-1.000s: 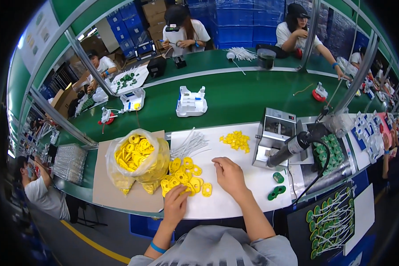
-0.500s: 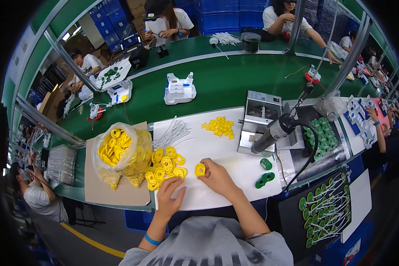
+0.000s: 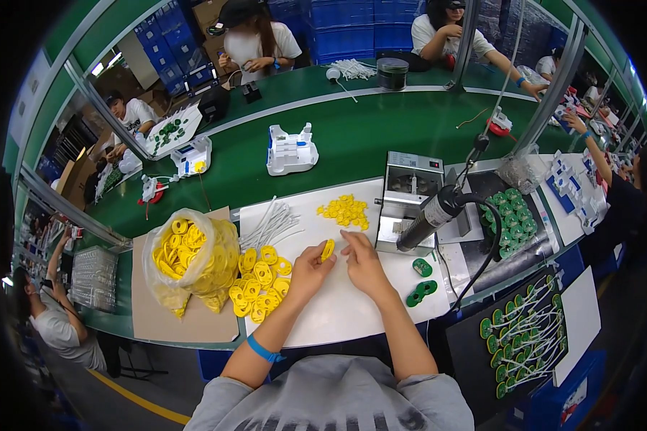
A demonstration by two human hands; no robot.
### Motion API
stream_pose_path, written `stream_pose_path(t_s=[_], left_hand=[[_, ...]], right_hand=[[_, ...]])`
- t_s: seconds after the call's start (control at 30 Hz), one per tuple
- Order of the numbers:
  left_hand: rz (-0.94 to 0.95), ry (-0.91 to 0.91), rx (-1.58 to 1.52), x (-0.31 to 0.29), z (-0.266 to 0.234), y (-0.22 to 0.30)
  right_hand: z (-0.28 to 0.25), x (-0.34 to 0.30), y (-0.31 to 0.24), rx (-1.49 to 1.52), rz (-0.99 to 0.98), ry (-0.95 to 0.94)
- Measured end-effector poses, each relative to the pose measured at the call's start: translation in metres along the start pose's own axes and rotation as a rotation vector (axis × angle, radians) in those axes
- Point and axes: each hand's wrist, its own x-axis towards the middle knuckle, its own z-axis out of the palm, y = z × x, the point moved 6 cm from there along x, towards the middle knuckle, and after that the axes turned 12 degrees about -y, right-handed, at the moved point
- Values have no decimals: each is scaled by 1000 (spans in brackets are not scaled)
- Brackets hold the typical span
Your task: The person assembles yellow and green plastic components into finished assemblies using a handheld electric screwdriver on a factory production line.
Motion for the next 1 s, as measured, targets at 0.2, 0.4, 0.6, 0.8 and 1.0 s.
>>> stream_pose_path(t_s=[0.2,0.4,0.6,0.8,1.0], left_hand=[[250,240,70,3,-15,17],[290,198,153,9,-17,20],[322,187,231,24,-9,8],[325,4,393,33,11,12],[409,-127,426,39,40,15]], right_hand=[[-7,51,6,-554,211,328],[-15,70,25,-588,518,324],[-18,56,18,-609,158,403],[-31,10,20,205,141,321],[-51,-16,45,-102,37,222]])
